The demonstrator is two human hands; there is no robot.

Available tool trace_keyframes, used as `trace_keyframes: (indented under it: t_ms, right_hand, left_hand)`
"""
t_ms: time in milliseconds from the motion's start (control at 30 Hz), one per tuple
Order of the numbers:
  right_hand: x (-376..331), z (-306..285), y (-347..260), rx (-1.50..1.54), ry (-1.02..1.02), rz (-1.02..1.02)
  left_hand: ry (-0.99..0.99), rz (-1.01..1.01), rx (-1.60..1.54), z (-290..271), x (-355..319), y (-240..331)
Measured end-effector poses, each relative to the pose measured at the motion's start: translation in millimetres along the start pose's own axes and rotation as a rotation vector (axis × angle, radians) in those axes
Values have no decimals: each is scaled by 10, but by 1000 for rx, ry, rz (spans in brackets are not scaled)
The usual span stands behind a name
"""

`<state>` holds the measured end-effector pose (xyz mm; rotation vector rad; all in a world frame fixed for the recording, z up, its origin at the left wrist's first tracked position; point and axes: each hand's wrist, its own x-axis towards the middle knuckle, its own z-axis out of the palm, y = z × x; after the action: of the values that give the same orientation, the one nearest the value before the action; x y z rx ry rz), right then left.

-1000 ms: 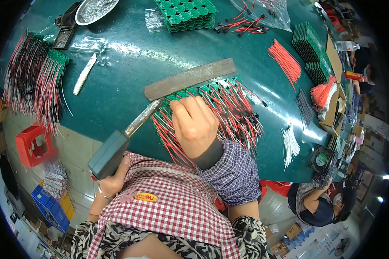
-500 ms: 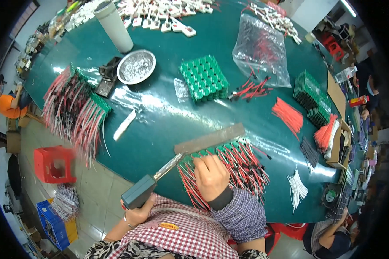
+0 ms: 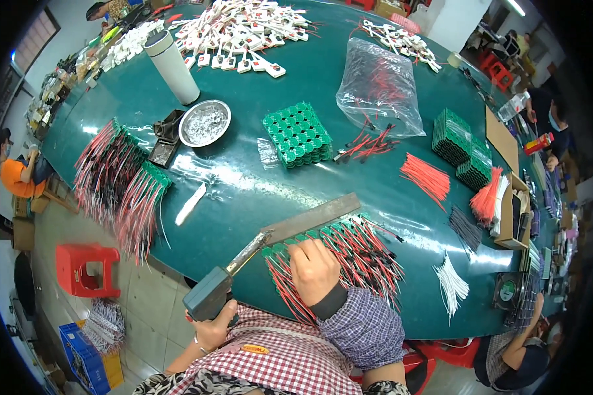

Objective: The person solders red and black wires onto electronic circuit boards for battery components using a soldering iron.

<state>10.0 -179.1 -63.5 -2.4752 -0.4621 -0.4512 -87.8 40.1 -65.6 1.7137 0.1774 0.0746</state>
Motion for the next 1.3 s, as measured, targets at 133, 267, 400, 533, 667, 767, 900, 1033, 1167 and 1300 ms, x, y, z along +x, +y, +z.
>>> trace_keyframes:
  t_ms: [133, 267, 400, 533, 667, 767, 900, 1033, 1167, 1300]
  right_hand:
    - [-4, 3, -6, -14, 0, 1]
    - [-8, 13, -18, -30, 15, -15]
    - [-25, 9, 2, -33, 22, -1]
    - [-5, 21, 10, -53, 20, 5]
    - [-52, 34, -20, -29, 22, 16]
    - [-8, 7, 1, -5, 29, 24]
    - [-38, 13, 6, 4, 33, 34]
    - [-49, 4, 12, 33, 35, 34]
    - [-64, -5, 9, 57, 48, 25]
    - [-97, 11, 28, 66, 49, 20]
  left_hand:
    - [31, 47, 8, 17, -66, -11]
    - [19, 52, 17, -2, -133, -32]
    - [19, 31, 13, 61, -137, 16]
    - [106, -140, -179, 95, -100, 125]
    - [195, -130, -226, 129, -28, 253]
    - [173, -147, -277, 192, 98, 283]
    - [155, -124, -293, 239, 121, 347]
    - [160, -154, -311, 287, 149, 418]
    - [163, -189, -531, 349, 176, 519]
    - [-37, -405, -813, 179, 229, 399]
